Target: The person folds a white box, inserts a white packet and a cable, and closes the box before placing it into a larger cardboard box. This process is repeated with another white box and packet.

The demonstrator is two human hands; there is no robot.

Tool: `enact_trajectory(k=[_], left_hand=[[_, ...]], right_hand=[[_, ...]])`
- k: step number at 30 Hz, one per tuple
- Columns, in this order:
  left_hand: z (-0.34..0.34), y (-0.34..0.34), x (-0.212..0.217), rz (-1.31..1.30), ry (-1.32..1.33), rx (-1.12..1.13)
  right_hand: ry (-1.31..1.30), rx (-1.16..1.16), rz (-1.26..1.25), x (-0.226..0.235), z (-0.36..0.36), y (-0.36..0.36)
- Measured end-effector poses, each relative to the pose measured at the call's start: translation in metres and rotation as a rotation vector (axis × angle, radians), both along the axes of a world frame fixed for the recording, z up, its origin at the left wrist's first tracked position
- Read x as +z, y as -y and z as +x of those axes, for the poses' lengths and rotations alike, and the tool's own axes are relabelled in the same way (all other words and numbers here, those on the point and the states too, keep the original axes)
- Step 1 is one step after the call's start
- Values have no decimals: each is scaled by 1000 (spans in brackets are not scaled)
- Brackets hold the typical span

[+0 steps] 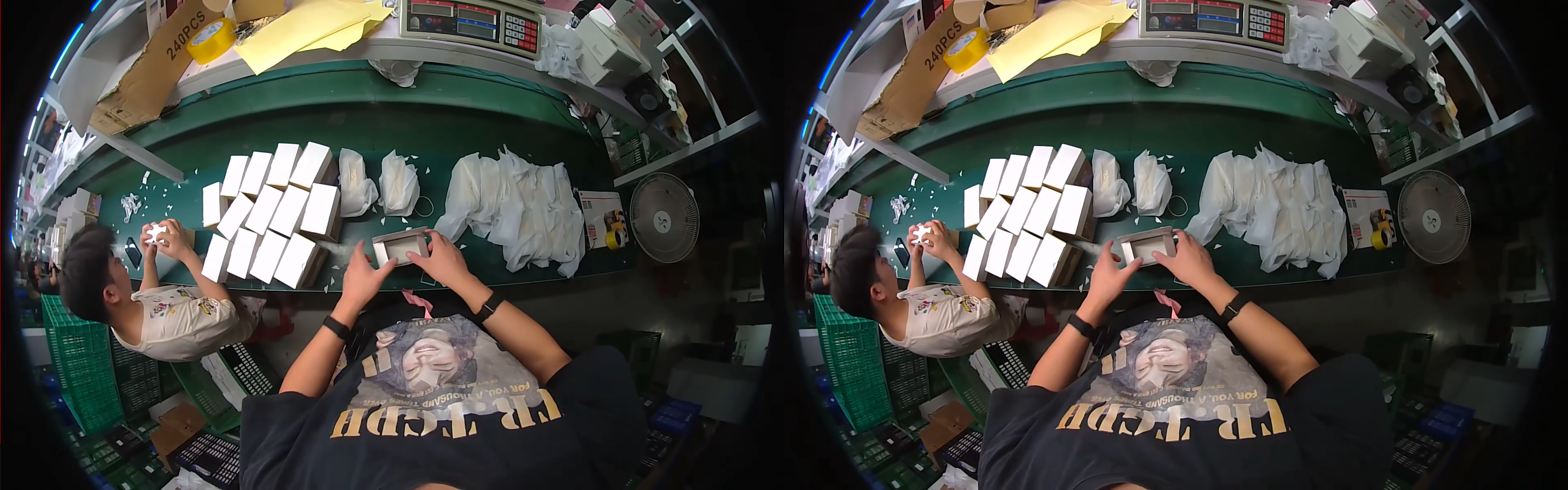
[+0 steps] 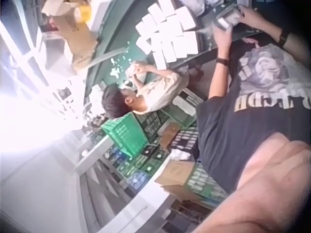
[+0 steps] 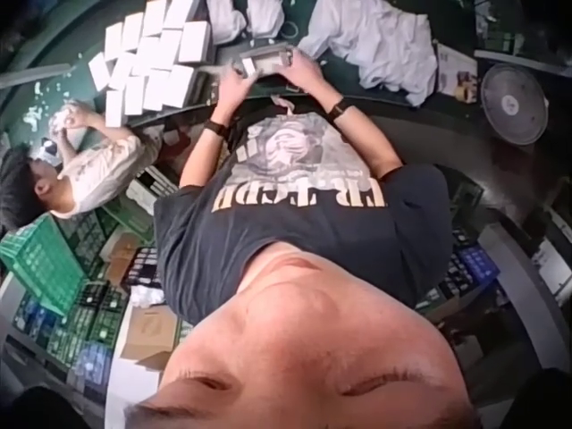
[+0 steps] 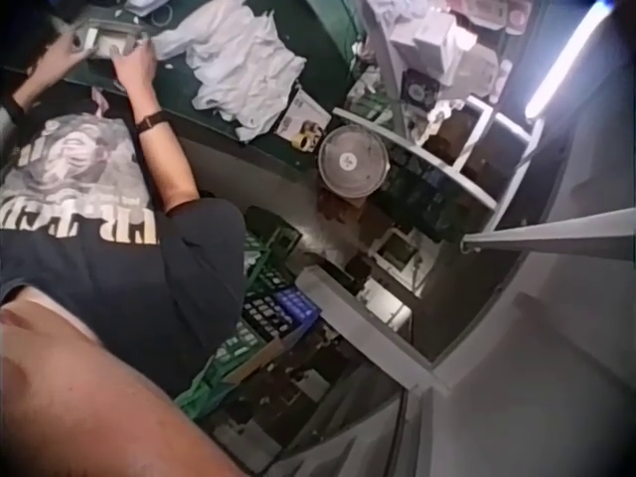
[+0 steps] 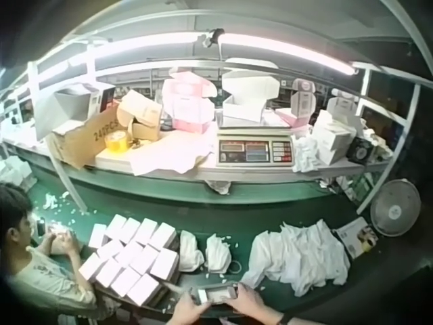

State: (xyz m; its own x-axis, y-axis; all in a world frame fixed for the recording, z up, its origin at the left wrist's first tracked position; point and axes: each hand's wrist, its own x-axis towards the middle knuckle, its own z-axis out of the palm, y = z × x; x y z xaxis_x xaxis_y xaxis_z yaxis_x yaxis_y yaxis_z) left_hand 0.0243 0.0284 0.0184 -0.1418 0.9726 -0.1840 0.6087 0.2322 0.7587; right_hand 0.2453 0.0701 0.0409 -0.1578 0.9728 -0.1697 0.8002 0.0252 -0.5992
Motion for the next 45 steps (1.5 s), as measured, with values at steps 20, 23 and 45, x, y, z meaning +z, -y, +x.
enact_trajectory(k=[20, 23, 45], left_hand=[[-2, -3, 61, 699, -200, -194], [10, -6, 54, 674, -234, -500], [-20, 3, 67, 296, 186, -638]], right_hand=[[-435, 174, -22, -54, 34, -1], [-551, 309, -92, -70, 17, -37], [-186, 614, -62, 88, 22, -31]])
